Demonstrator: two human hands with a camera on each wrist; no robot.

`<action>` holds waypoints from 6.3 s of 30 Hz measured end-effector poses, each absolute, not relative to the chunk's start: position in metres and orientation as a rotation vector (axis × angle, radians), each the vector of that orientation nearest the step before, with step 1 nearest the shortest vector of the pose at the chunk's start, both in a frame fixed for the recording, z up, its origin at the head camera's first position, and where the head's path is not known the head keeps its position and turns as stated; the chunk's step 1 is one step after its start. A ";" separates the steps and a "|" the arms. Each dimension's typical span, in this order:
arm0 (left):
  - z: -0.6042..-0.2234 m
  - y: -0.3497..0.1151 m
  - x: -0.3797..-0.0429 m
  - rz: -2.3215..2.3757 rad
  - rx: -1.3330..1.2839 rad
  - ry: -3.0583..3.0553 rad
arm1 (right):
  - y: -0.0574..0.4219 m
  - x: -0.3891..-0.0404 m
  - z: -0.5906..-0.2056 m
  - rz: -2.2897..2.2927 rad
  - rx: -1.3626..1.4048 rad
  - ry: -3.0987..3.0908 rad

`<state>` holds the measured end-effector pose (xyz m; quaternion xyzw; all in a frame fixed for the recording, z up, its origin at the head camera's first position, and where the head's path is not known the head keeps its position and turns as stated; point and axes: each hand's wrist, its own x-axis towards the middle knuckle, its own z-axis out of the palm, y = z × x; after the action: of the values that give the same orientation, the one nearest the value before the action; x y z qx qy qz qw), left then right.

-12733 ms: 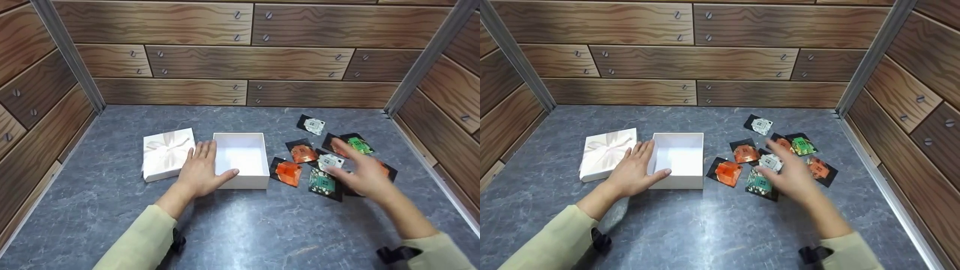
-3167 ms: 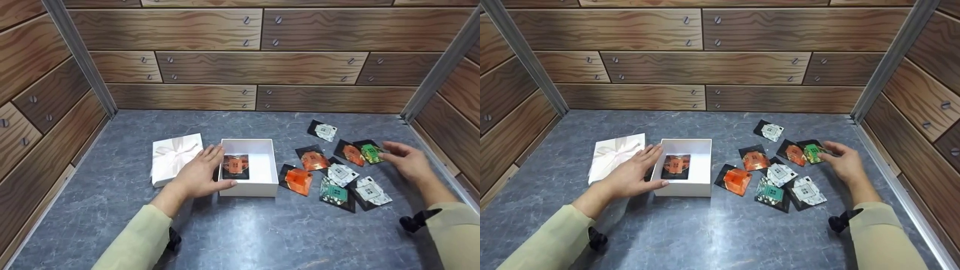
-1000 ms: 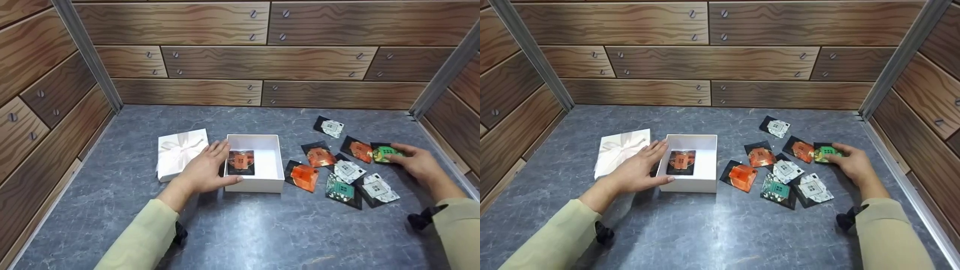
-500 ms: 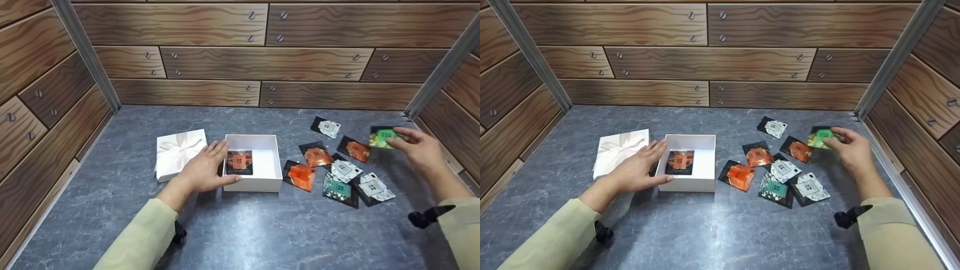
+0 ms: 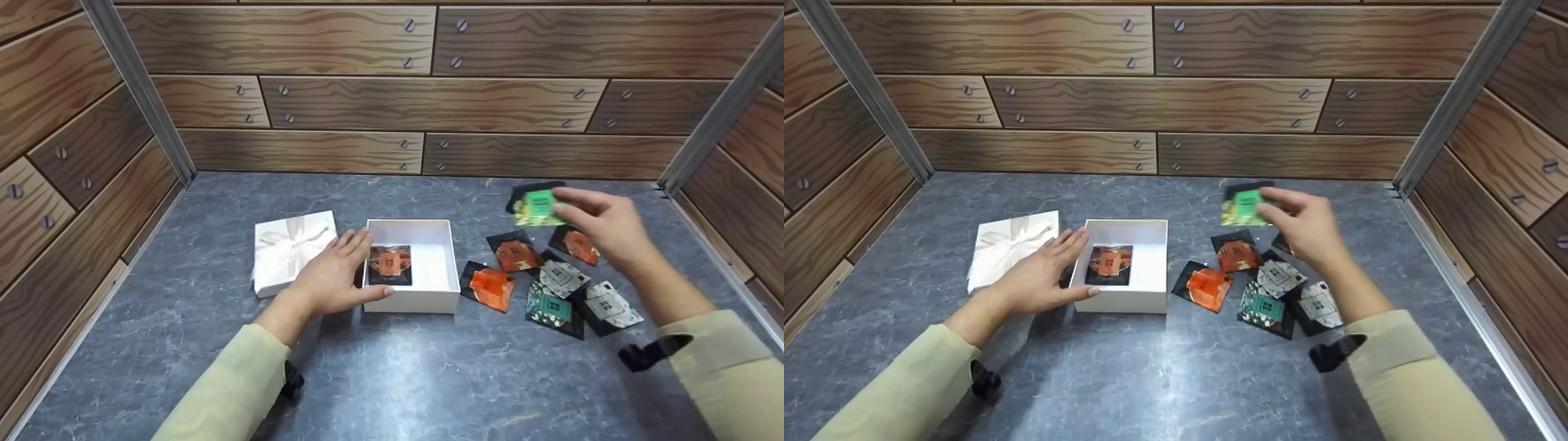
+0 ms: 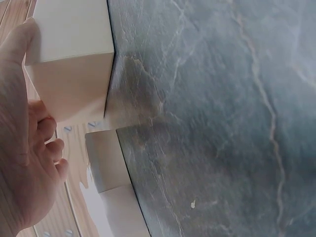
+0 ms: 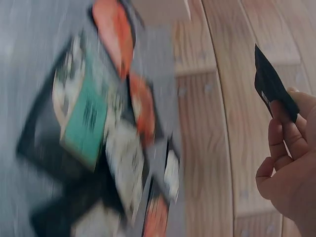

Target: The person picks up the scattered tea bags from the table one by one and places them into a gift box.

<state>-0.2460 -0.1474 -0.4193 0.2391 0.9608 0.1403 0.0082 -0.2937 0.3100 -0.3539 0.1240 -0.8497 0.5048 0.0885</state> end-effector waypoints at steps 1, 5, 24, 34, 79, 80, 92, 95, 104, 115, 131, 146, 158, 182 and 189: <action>-0.419 -0.147 -0.246 0.443 0.750 3.003 | 0.301 -0.291 -0.351 1.512 0.392 -2.517; -0.419 -0.147 -0.246 0.453 0.754 3.002 | 0.268 -0.282 -0.341 1.528 0.469 -2.486; -0.419 -0.148 -0.248 0.475 0.758 2.999 | 0.169 -0.278 -0.354 1.531 0.551 -2.674; -0.418 -0.149 -0.246 0.452 0.746 3.002 | 0.128 -0.279 -0.372 1.360 0.611 -2.788; -0.420 -0.149 -0.246 0.467 0.777 3.006 | 0.082 -0.298 -0.404 0.930 0.903 -2.965; -0.420 -0.149 -0.246 0.470 0.779 3.006 | 0.082 -0.298 -0.404 0.916 0.907 -2.963; -0.420 -0.148 -0.246 0.484 0.780 3.002 | 0.082 -0.296 -0.403 0.798 0.938 -2.968; -0.419 -0.147 -0.246 0.485 0.779 3.002 | 0.083 -0.296 -0.402 0.811 0.935 -2.970; -0.419 -0.147 -0.245 0.466 0.765 3.001 | 0.090 -0.292 -0.395 0.903 0.910 -2.993; -0.419 -0.147 -0.245 0.447 0.757 3.000 | 0.119 -0.281 -0.358 1.086 0.771 -2.893; -0.416 -0.147 -0.248 0.434 0.779 3.001 | 0.277 -0.275 -0.332 1.316 0.548 -2.636; -0.420 -0.148 -0.246 0.450 0.758 2.995 | 0.420 -0.259 -0.387 1.232 0.372 -2.956; -0.420 -0.148 -0.246 0.450 0.778 2.993 | 0.453 -0.252 -0.436 1.422 0.453 -3.044; -0.420 -0.148 -0.246 0.457 0.786 3.015 | 0.442 -0.248 -0.447 1.230 0.553 -3.038; -0.421 -0.149 -0.245 0.444 0.790 3.018 | 0.442 -0.249 -0.451 1.286 0.553 -3.000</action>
<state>-0.2450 -0.1486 -0.4206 0.2507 0.9578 0.1408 -0.0048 -0.2487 0.4420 -0.4507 0.1665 -0.9030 0.3870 -0.0845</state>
